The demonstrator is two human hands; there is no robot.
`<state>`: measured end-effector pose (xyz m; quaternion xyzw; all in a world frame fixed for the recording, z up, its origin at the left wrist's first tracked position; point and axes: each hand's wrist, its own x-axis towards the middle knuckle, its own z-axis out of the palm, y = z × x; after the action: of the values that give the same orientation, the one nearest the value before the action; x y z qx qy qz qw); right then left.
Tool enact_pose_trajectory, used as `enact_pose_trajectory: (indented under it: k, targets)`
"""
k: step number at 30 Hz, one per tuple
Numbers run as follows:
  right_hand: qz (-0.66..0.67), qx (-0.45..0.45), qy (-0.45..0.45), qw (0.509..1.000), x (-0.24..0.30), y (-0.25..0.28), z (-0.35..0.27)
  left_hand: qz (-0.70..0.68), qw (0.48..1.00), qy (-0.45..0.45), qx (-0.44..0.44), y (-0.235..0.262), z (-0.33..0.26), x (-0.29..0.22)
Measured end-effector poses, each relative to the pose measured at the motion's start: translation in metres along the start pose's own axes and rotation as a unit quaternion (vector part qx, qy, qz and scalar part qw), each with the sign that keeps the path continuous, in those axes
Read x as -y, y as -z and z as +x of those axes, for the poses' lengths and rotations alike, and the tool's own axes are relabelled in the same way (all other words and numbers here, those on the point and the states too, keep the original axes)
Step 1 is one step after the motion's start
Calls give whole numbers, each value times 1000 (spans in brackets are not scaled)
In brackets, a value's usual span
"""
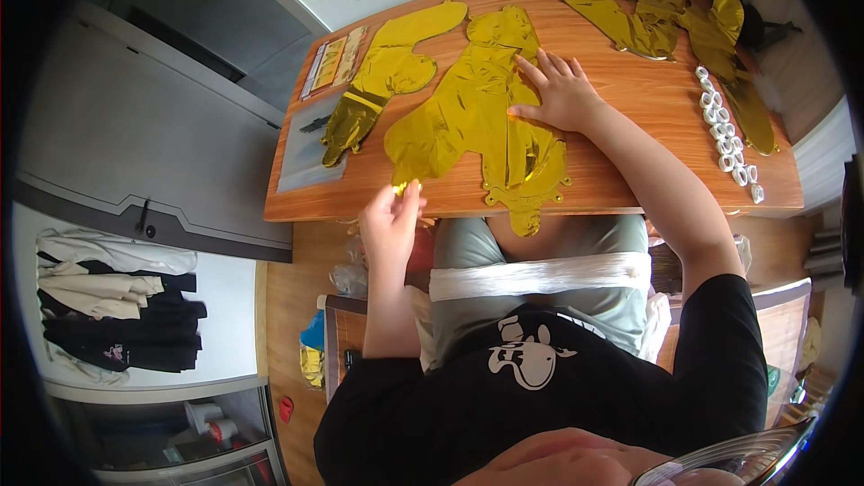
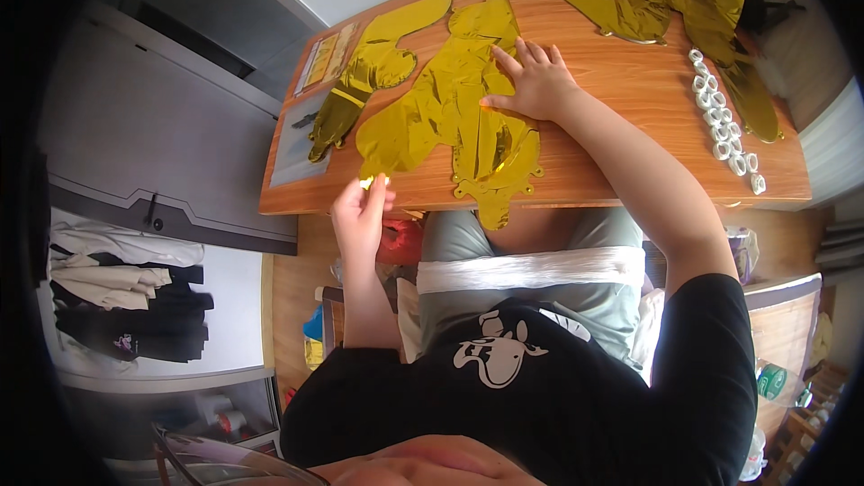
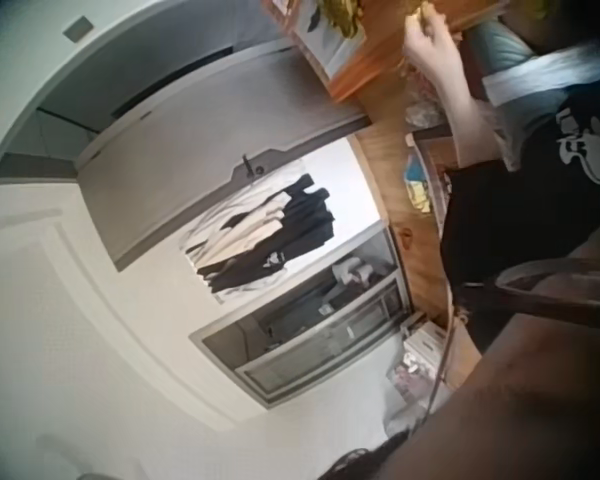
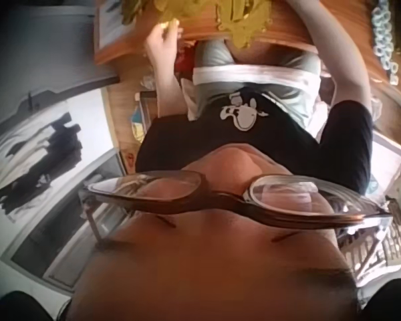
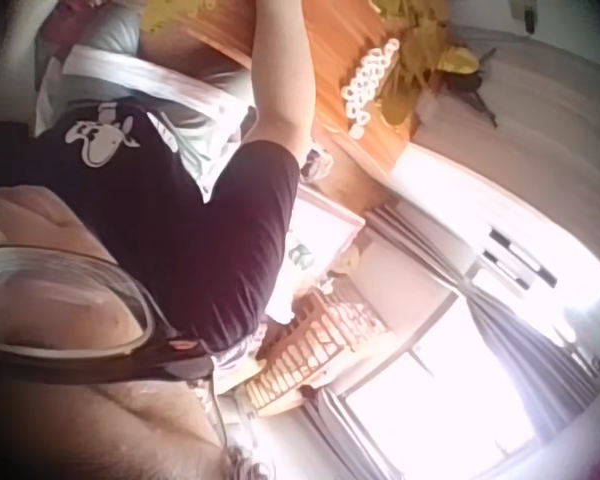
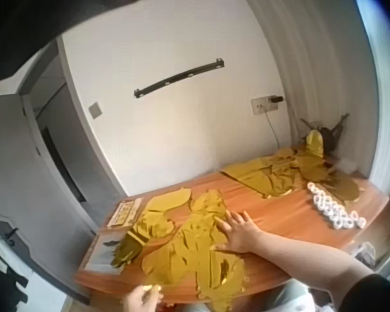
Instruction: The person lays out deflated foil balloons on a table, folds a balloon into a flat rectangle by hand, and positions it onto a cardboard backing card.
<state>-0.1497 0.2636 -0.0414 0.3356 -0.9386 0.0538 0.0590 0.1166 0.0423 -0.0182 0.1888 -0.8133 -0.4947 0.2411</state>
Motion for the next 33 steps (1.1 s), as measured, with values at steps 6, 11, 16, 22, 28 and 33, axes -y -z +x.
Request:
enact_pose_trajectory:
  k: [6,11,16,22,28,33]
  targets:
    - [1,20,-2,1000,0,2,0,8,921,-376,100,-49,43,-35]
    - [-113,42,13,993,-32,-25,20,2,836,-324,442,-102,57,-58]
    - [-80,11,37,996,-11,-23,15,-223,885,-68,402,-99,128,-21]
    - [-94,25,35,995,-11,-19,13,312,844,-309,307,-107,193,-1]
    - [-153,-36,55,986,-22,-37,17,353,793,-332,370,-132,191,-2]
    - [-157,-48,40,986,-31,-48,18,343,781,-360,377,-138,193,0]
